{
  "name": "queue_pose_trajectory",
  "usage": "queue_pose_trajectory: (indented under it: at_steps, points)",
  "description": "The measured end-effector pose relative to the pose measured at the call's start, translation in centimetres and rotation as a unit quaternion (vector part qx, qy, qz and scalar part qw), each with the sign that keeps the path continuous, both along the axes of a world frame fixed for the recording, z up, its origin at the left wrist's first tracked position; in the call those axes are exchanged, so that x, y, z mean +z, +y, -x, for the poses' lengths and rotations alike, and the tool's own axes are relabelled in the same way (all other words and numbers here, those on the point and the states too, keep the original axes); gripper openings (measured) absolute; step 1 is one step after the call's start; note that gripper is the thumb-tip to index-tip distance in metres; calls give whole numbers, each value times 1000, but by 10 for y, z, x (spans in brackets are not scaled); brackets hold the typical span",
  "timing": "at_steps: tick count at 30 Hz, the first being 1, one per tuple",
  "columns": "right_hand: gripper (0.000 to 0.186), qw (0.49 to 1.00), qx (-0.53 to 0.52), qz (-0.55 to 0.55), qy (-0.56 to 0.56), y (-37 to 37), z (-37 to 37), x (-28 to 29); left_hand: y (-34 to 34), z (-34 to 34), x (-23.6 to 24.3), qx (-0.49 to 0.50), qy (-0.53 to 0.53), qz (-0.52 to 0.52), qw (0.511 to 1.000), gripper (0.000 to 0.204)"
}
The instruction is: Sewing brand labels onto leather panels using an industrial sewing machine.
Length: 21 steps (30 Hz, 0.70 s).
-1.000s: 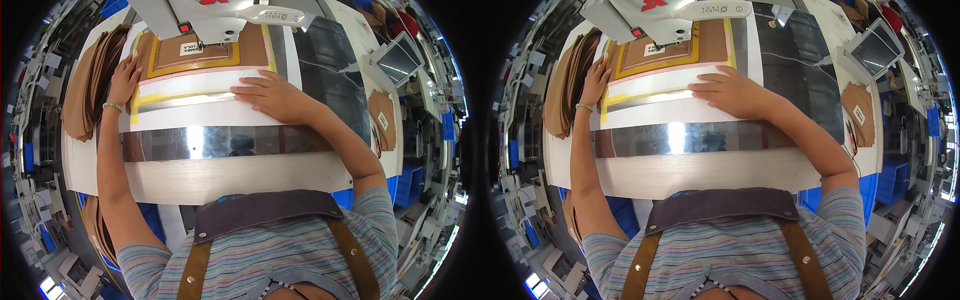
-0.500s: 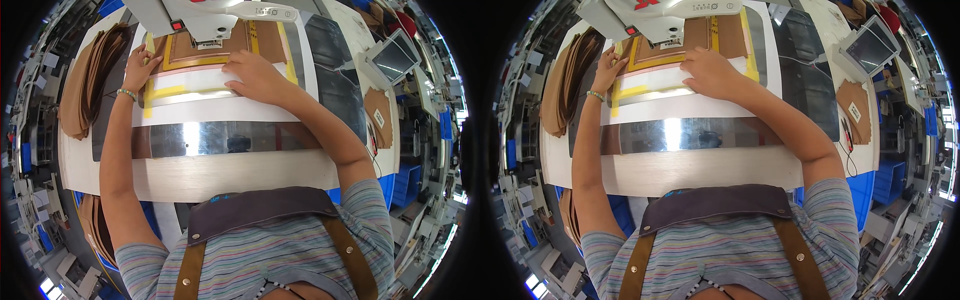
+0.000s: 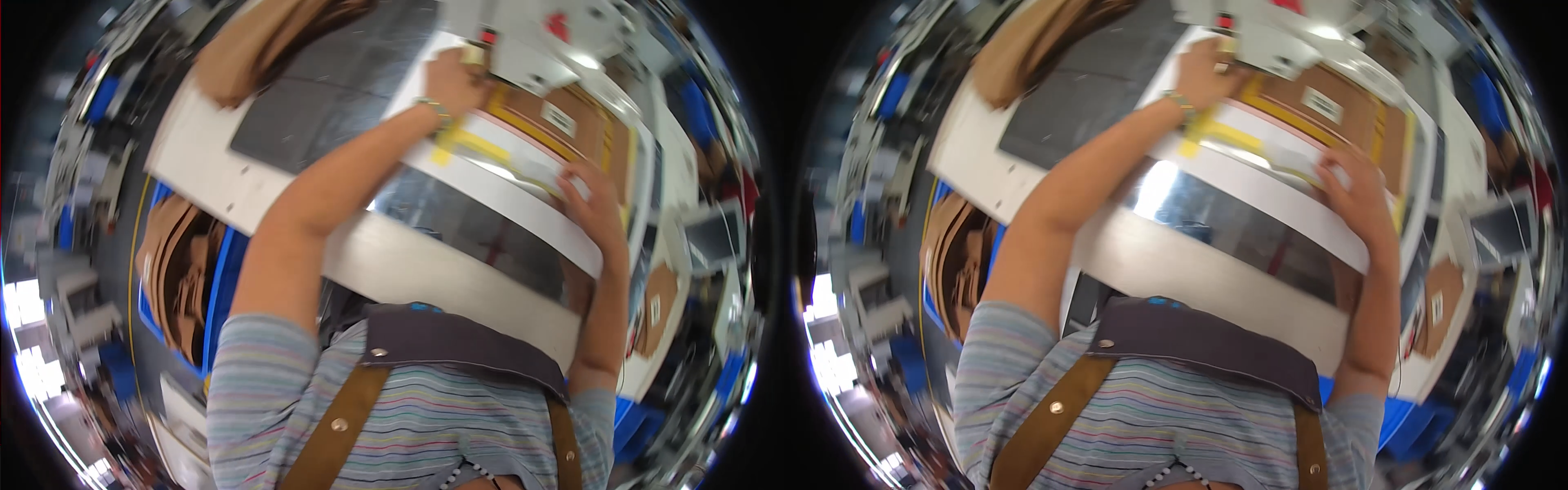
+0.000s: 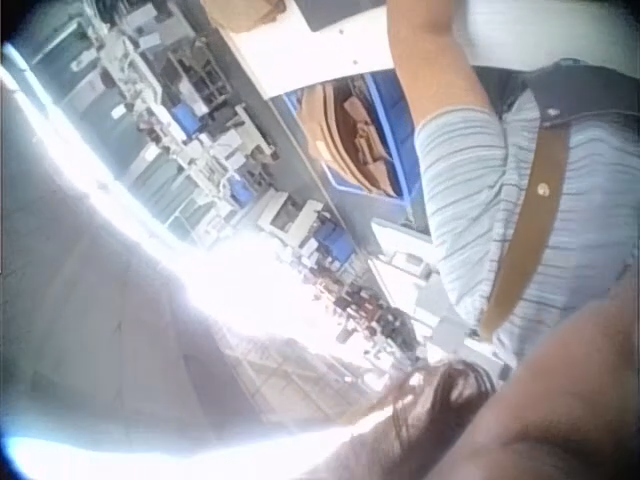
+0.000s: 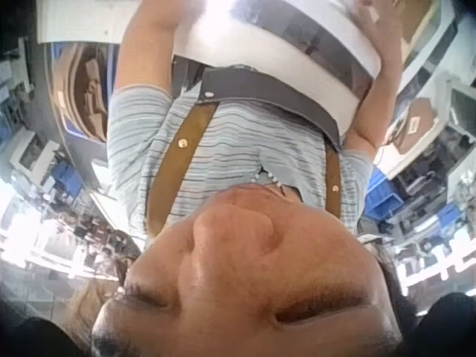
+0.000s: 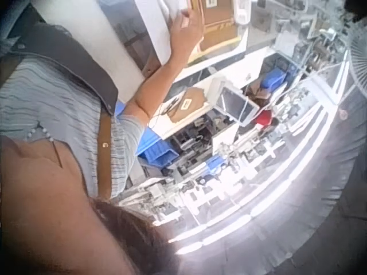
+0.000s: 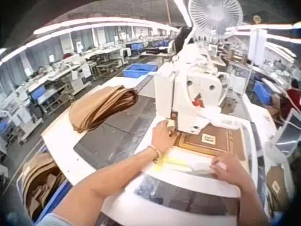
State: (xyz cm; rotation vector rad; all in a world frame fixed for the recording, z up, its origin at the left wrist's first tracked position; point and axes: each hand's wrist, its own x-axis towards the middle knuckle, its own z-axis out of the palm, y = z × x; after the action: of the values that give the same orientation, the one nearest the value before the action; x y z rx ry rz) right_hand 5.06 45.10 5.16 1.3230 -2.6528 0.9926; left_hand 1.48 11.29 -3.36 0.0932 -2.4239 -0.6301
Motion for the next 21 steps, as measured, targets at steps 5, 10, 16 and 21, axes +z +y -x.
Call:
queue_pose_trajectory:
  at_steps: [5,10,16,21]
  points:
    - [19,1000,-3,-5,-24,-17,-13,2,-16,-5,2,-13,-21,-136,990,25]
    - [18,992,-82,-21,-91,-7,-2,-8,-90,-108,75,22,135,-448,884,7]
    - [17,999,-30,-8,-26,-14,-6,-1,-242,-376,153,217,272,-248,904,20]
    - [16,999,17,15,25,-18,-7,-3,-318,-617,132,393,329,-267,816,7]
